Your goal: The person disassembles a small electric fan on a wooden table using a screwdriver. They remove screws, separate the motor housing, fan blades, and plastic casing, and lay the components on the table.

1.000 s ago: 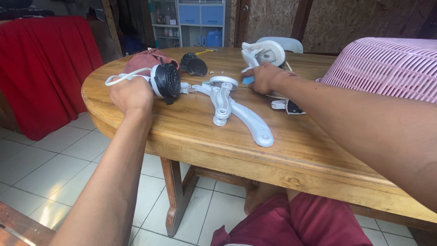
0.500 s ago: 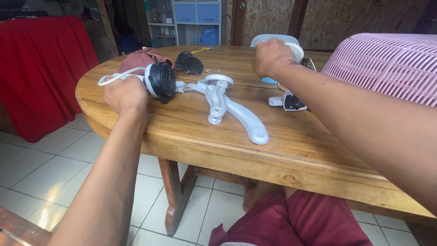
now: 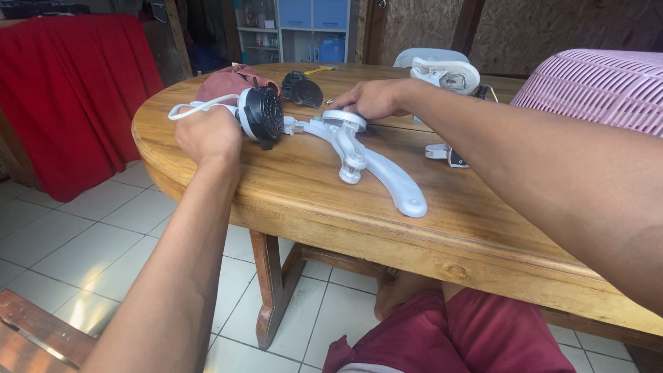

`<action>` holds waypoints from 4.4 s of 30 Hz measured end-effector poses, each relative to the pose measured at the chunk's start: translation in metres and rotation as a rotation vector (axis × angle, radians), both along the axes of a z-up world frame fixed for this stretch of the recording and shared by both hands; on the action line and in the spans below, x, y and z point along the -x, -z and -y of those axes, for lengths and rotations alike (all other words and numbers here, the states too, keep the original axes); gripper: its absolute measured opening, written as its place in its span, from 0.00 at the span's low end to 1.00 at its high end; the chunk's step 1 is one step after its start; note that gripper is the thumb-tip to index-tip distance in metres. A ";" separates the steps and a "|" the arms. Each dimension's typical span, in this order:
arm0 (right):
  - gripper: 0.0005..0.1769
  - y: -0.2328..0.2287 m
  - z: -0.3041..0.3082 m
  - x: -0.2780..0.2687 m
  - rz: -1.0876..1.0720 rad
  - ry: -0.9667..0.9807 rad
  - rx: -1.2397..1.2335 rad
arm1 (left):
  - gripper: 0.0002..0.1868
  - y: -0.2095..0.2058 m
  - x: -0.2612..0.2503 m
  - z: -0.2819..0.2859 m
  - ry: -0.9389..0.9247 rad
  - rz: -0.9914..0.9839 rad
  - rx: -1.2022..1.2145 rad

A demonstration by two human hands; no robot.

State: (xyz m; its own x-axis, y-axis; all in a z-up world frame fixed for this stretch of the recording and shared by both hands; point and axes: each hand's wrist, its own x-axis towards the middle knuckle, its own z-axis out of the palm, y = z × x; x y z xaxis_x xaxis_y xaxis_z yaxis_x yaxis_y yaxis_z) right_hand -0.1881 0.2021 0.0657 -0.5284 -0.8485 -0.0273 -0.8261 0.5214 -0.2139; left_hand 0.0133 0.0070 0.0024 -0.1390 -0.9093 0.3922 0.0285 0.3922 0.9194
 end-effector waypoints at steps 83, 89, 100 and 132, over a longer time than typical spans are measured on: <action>0.18 0.012 -0.128 -0.074 -0.196 0.362 0.332 | 0.30 -0.042 0.200 -0.032 0.578 1.186 0.766; 0.18 0.011 -0.127 -0.077 -0.165 0.400 0.331 | 0.39 -0.023 0.248 -0.006 0.602 1.301 0.848; 0.17 0.012 -0.128 -0.071 -0.157 0.376 0.344 | 0.39 -0.018 0.260 -0.024 0.629 1.419 0.774; 0.18 0.013 -0.128 -0.068 -0.232 0.342 0.302 | 0.29 -0.031 0.178 -0.082 1.237 1.098 0.988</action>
